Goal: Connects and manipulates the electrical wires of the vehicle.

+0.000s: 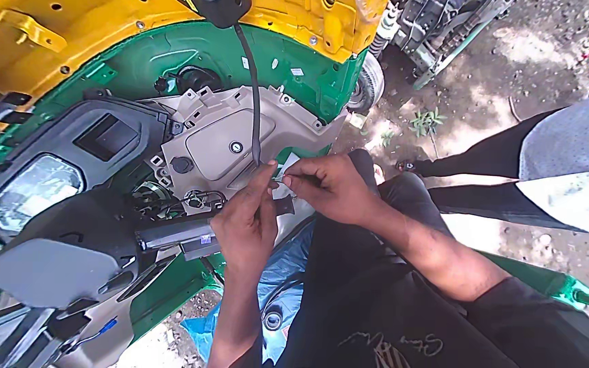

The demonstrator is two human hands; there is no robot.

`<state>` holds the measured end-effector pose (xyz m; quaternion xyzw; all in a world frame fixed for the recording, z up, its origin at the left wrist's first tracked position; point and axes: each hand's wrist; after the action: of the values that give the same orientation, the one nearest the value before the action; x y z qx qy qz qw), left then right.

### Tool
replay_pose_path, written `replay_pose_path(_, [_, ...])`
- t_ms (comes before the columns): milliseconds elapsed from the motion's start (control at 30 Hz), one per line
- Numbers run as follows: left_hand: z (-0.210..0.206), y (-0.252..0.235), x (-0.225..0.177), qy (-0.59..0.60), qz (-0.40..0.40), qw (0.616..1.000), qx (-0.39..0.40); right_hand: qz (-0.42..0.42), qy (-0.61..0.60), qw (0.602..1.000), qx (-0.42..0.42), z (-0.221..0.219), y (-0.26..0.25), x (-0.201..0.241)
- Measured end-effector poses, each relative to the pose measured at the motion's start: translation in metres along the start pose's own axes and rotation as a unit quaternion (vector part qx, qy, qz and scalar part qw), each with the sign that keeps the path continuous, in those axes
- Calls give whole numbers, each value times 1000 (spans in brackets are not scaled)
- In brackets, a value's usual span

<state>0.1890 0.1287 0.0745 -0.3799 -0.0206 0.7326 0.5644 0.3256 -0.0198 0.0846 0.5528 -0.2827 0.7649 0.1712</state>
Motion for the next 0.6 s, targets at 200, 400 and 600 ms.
replay_pose_path(200, [-1, 3, 4, -76, -19, 997, -2, -8, 18, 1000, 23, -2, -2, 0])
replay_pose_path(400, [0, 4, 5, -63, -11, 998, 1, -5, 28, 999, 39, -4, -3, -4])
replay_pose_path(600, [-2, 5, 6, -66, -16, 998, -3, -3, 45, 998, 36, -6, -3, -5])
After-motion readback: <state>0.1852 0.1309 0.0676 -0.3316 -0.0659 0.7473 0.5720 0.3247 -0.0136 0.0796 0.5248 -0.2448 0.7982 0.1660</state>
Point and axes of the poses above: each hand's wrist, its own y-axis away from the middle knuckle, its own z-axis out of the back of the hand, x = y × z, and after that the axes turned 7 degrees about -y, right-handed
